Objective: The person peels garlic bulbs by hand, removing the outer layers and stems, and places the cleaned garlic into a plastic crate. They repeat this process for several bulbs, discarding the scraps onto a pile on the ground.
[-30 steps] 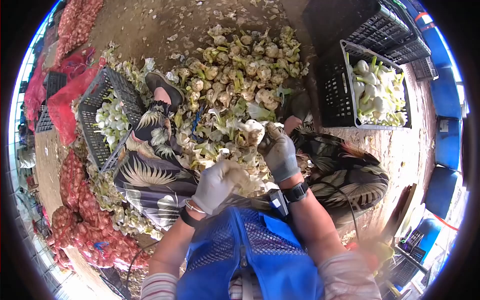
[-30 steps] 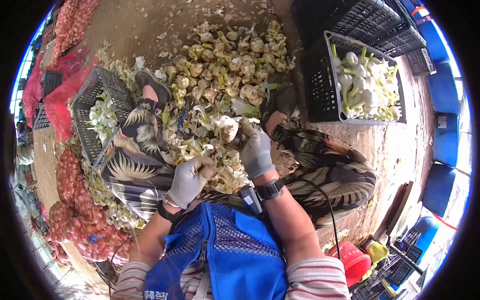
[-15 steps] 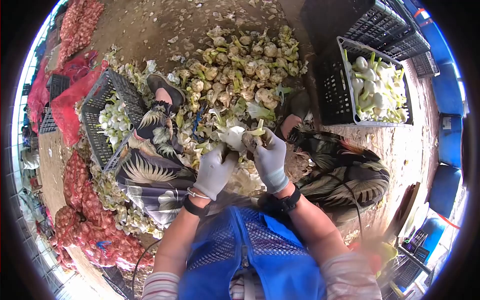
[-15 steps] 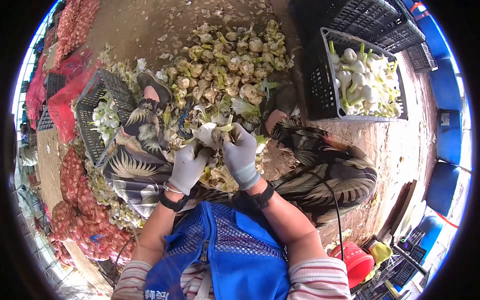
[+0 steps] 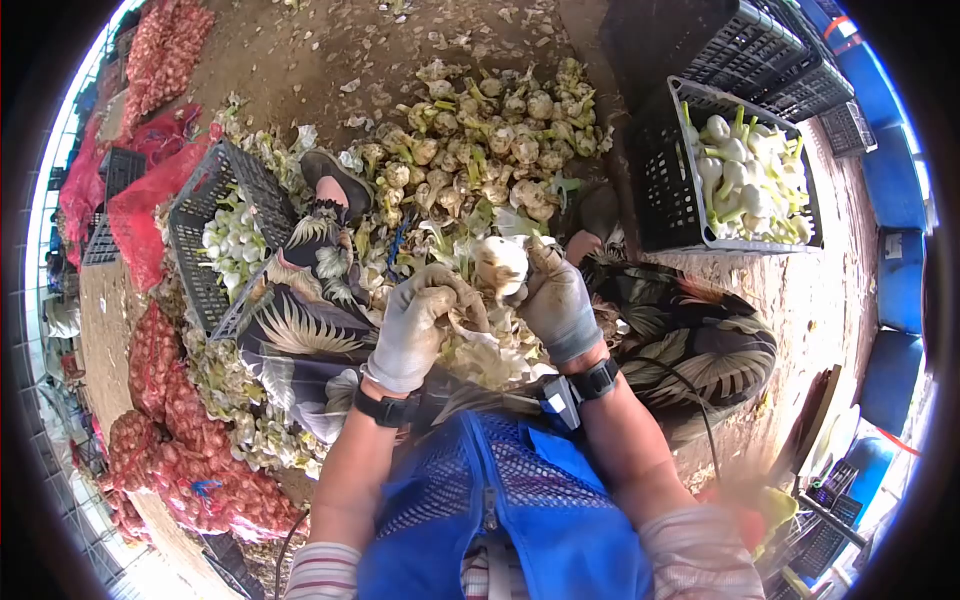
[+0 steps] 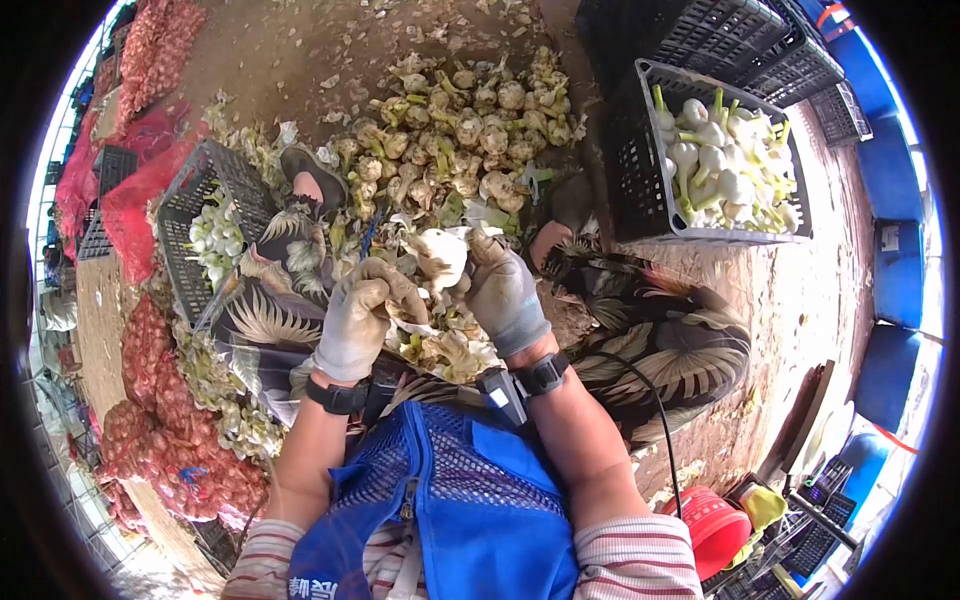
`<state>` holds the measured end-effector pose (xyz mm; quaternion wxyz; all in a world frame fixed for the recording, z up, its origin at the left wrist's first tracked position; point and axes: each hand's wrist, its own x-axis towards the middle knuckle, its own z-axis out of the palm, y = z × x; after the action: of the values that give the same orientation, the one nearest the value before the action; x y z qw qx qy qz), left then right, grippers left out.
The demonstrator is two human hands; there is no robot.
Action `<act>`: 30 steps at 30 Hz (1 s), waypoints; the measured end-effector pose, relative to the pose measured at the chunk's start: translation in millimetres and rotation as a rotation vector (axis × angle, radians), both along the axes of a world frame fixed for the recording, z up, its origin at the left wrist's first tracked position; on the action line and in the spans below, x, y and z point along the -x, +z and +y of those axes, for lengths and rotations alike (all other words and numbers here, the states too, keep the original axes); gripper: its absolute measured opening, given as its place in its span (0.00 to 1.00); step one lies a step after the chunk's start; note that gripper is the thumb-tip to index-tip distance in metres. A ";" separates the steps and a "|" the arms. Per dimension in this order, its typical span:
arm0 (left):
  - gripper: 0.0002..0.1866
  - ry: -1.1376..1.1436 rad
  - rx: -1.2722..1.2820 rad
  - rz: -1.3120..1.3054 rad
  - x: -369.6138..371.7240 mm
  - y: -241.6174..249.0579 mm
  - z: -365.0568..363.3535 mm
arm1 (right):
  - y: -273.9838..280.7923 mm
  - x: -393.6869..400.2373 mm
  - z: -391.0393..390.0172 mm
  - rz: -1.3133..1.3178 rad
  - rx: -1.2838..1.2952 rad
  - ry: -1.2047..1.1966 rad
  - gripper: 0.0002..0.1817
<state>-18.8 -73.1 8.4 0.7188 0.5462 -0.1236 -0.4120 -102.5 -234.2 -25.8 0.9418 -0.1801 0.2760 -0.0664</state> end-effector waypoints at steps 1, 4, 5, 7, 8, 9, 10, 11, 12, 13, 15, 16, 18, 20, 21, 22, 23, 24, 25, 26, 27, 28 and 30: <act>0.08 0.060 0.105 0.204 -1.1 3.9 0.8 | 3.4 -0.1 0.1 -0.003 0.003 0.001 0.21; 0.16 -0.029 -0.257 -0.278 -7.0 0.1 11.6 | -3.2 3.3 -3.0 -0.066 0.270 0.011 0.17; 0.20 -0.137 -0.329 -0.574 -6.9 1.9 14.0 | -7.7 4.2 -1.0 -0.069 0.271 0.012 0.17; 0.19 -0.128 -0.473 -0.908 4.5 13.8 3.9 | -6.2 2.4 6.6 0.030 0.537 0.000 0.13; 0.18 -0.117 -0.512 -0.986 5.3 0.9 6.4 | -14.6 1.5 8.4 0.006 0.500 0.024 0.11; 0.17 -0.105 -0.549 -1.065 4.5 -6.0 5.3 | -16.4 -0.9 10.1 0.004 0.500 0.029 0.11; 0.17 -0.103 -0.546 -1.065 3.7 -10.3 5.9 | -17.9 -3.2 11.4 -0.033 0.760 -0.041 0.10; 0.16 -0.127 -0.471 -1.086 4.0 -14.6 6.1 | -19.2 -2.7 11.8 -0.066 1.020 -0.113 0.10; 0.15 -0.152 -0.397 -1.103 4.6 -15.3 5.3 | -8.7 2.6 8.5 -0.097 0.841 -0.050 0.09; 0.15 -0.153 -0.398 -1.098 6.1 -14.7 5.1 | -13.5 3.0 9.9 -0.092 0.840 -0.047 0.09; 0.15 -0.150 -0.333 -0.883 8.8 -9.7 2.8 | -24.8 -4.9 14.4 -0.067 0.793 0.058 0.10; 0.15 -0.151 -0.332 -0.880 10.3 -6.4 2.2 | -25.8 -18.7 17.9 -0.019 0.316 0.068 0.12; 0.12 -0.253 -0.212 -0.716 14.3 1.5 4.1 | -24.1 3.3 23.2 -0.009 0.883 0.191 0.13; 0.08 -0.088 -0.123 -0.381 12.5 9.7 9.2 | -37.5 4.2 22.6 0.002 0.812 0.182 0.14; 0.06 0.066 -0.037 -0.045 9.7 11.6 15.1 | -30.3 3.5 21.6 0.038 0.930 0.147 0.16; 0.06 0.093 -0.024 -0.054 -7.9 10.9 20.1 | -26.5 2.5 20.7 0.073 1.048 0.109 0.17; 0.06 0.147 -0.236 -0.147 -10.4 14.5 21.9 | -38.8 4.3 11.3 0.157 1.317 0.152 0.17; 0.10 0.090 -0.398 -0.494 -13.8 11.2 22.0 | -36.6 4.9 2.5 0.163 1.510 0.208 0.14; 0.14 0.036 -0.561 -0.843 -16.7 7.1 24.5 | -33.8 2.9 -0.9 0.160 1.704 0.268 0.12; 0.18 -0.032 -0.614 -1.052 -18.0 4.6 23.9 | -38.3 -2.0 2.8 0.147 1.706 0.271 0.12; 0.23 -0.105 -0.664 -1.259 -17.1 4.7 20.5 | -42.0 -8.6 8.6 0.155 1.198 0.123 0.09; 0.25 -0.179 -0.750 -1.318 -14.9 10.6 18.4 | -44.5 -12.2 12.9 0.160 0.688 -0.013 0.07; 0.24 -0.226 -0.755 -1.354 -14.0 10.5 12.6 | -36.1 -12.8 17.1 0.218 0.724 -0.016 0.07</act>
<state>-4.9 -60.5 18.9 0.2063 0.8700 -0.4415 -0.0742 -89.8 -217.1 -61.9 0.7817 -0.5054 0.3345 -0.1472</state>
